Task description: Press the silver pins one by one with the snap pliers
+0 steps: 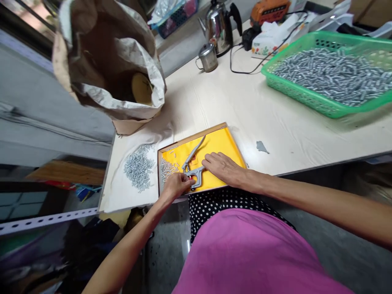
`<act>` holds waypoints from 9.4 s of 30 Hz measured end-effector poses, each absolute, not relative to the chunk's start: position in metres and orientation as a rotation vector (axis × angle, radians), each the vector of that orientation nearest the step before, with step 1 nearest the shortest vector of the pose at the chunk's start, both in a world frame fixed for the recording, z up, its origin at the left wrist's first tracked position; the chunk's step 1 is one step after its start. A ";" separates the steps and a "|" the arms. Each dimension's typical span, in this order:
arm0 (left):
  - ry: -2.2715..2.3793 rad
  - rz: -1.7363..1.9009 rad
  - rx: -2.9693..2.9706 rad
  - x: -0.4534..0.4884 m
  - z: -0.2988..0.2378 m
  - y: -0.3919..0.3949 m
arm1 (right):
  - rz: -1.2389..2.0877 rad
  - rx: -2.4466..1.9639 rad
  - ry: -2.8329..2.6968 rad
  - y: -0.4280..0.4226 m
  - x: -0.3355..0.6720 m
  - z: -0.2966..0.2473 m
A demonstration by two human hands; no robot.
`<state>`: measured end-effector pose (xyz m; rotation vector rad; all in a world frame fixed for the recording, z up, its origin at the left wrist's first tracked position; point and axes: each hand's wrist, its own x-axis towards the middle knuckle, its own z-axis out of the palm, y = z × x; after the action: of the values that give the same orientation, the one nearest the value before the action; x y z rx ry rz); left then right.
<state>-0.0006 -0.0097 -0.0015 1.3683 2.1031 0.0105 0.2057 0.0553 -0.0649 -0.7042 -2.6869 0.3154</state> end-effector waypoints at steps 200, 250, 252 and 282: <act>2.415 -0.227 1.728 -0.170 -0.011 0.014 | 0.108 -0.851 -2.642 0.047 0.213 -0.070; 1.867 0.593 0.761 0.001 -0.007 -0.027 | 0.210 -0.898 -2.734 0.047 0.213 -0.061; 1.872 0.590 0.766 0.002 -0.006 -0.027 | 0.221 -0.887 -2.736 0.046 0.213 -0.062; 1.836 0.329 0.999 -0.006 -0.016 -0.022 | 0.270 -0.826 -2.889 0.139 0.202 -0.047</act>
<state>-0.0059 -0.0218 -0.0162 0.9985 1.8361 0.3292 0.2016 0.1394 -0.0469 -0.8257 -2.8888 0.2704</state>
